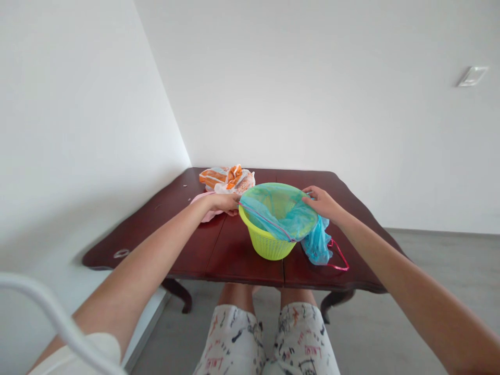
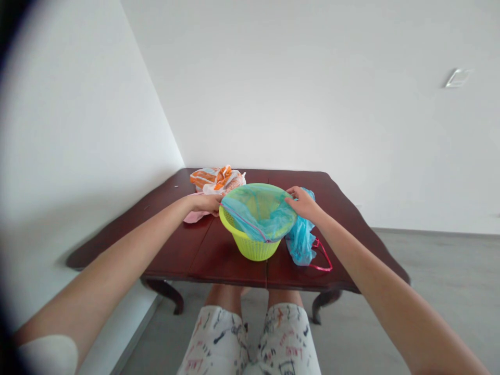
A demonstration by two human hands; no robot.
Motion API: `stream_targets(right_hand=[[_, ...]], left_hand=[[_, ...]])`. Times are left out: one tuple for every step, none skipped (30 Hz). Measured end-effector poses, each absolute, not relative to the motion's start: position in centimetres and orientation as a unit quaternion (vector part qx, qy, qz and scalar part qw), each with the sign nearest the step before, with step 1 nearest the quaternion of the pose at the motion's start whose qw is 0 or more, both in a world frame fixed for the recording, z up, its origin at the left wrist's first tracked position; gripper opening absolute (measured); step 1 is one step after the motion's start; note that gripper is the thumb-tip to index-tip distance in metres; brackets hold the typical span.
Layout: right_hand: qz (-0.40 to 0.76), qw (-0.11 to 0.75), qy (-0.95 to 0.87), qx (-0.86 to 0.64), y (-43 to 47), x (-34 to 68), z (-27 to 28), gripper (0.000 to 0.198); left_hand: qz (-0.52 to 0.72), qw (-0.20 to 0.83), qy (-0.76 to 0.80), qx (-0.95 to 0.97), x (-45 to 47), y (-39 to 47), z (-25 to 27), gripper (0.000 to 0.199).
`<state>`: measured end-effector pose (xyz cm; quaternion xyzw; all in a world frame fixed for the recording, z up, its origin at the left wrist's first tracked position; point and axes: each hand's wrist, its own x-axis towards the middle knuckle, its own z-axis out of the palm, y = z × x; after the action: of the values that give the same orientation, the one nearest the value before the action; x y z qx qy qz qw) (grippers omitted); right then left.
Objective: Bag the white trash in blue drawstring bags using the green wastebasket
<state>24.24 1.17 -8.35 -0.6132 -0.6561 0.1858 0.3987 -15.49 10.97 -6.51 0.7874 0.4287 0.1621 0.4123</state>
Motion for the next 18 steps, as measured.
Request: stream_targets(right_hand=[[0.179, 0.402, -0.655, -0.614, 0.7, 24.1, -8.2, 0.019], [0.171, 0.408, -0.653, -0.614, 0.0, 24.0, -8.0, 0.021], [0.157, 0.416, -0.656, -0.610, -1.0, 23.8, -7.8, 0.024], [0.135, 0.423, -0.667, -0.598, -2.2, 23.4, -7.5, 0.025], [0.110, 0.429, -0.684, -0.580, -3.7, 23.0, -7.2, 0.025], [0.071, 0.429, -0.714, -0.548, -5.4, 22.5, -6.9, 0.024], [0.037, 0.420, -0.750, -0.509, -7.2, 21.9, -6.7, 0.022], [0.019, 0.404, -0.781, -0.476, -9.0, 21.2, -6.6, 0.020], [0.005, 0.387, -0.805, -0.449, -10.6, 20.5, -6.6, 0.020], [-0.008, 0.369, -0.826, -0.426, -12.0, 19.8, -6.7, 0.022], [-0.024, 0.356, -0.842, -0.406, -13.2, 19.2, -7.0, 0.024], [-0.041, 0.347, -0.853, -0.388, -14.0, 18.7, -7.3, 0.027], [-0.061, 0.344, -0.859, -0.374, -14.6, 18.3, -7.7, 0.028], [-0.082, 0.348, -0.860, -0.365, -14.9, 18.0, -8.2, 0.029], [-0.103, 0.355, -0.857, -0.360, -15.0, 17.7, -8.6, 0.030], [-0.126, 0.365, -0.850, -0.359, -15.0, 17.5, -8.9, 0.031], [-0.148, 0.375, -0.842, -0.358, -15.0, 17.4, -9.2, 0.031], [-0.169, 0.383, -0.835, -0.358, -14.9, 17.2, -9.5, 0.029]], left_hand=[[0.146, 0.414, 0.424, 0.792, -15.7, 11.1, -6.2, 0.057], [0.138, 0.412, 0.417, 0.798, -15.9, 11.0, -5.8, 0.055], [0.140, 0.405, 0.413, 0.804, -16.2, 10.8, -5.4, 0.052], [0.158, 0.388, 0.411, 0.810, -16.5, 10.3, -5.0, 0.047], [0.191, 0.359, 0.406, 0.818, -16.8, 9.6, -4.7, 0.041], [0.232, 0.322, 0.395, 0.829, -17.2, 8.5, -4.3, 0.036], [0.270, 0.281, 0.376, 0.840, -17.5, 7.3, -4.0, 0.033], [0.295, 0.243, 0.346, 0.857, -17.7, 5.9, -3.8, 0.033], [0.293, 0.221, 0.311, 0.877, -17.9, 4.5, -3.5, 0.035], [0.269, 0.209, 0.280, 0.897, -18.1, 3.1, -3.3, 0.036], [0.243, 0.201, 0.259, 0.913, -18.1, 2.0, -3.0, 0.035], [0.219, 0.192, 0.246, 0.924, -18.1, 1.0, -2.8, 0.033], [0.207, 0.179, 0.239, 0.932, -18.1, 0.4, -2.7, 0.031], [0.207, 0.160, 0.235, 0.936, -18.1, 0.1, -2.5, 0.028], [0.212, 0.139, 0.231, 0.939, -18.1, 0.0, -2.5, 0.025], [0.221, 0.117, 0.222, 0.942, -18.1, 0.1, -2.6, 0.023], [0.231, 0.096, 0.210, 0.945, -18.1, 0.3, -2.7, 0.021], [0.241, 0.077, 0.195, 0.947, -18.2, 0.5, -2.9, 0.020]])
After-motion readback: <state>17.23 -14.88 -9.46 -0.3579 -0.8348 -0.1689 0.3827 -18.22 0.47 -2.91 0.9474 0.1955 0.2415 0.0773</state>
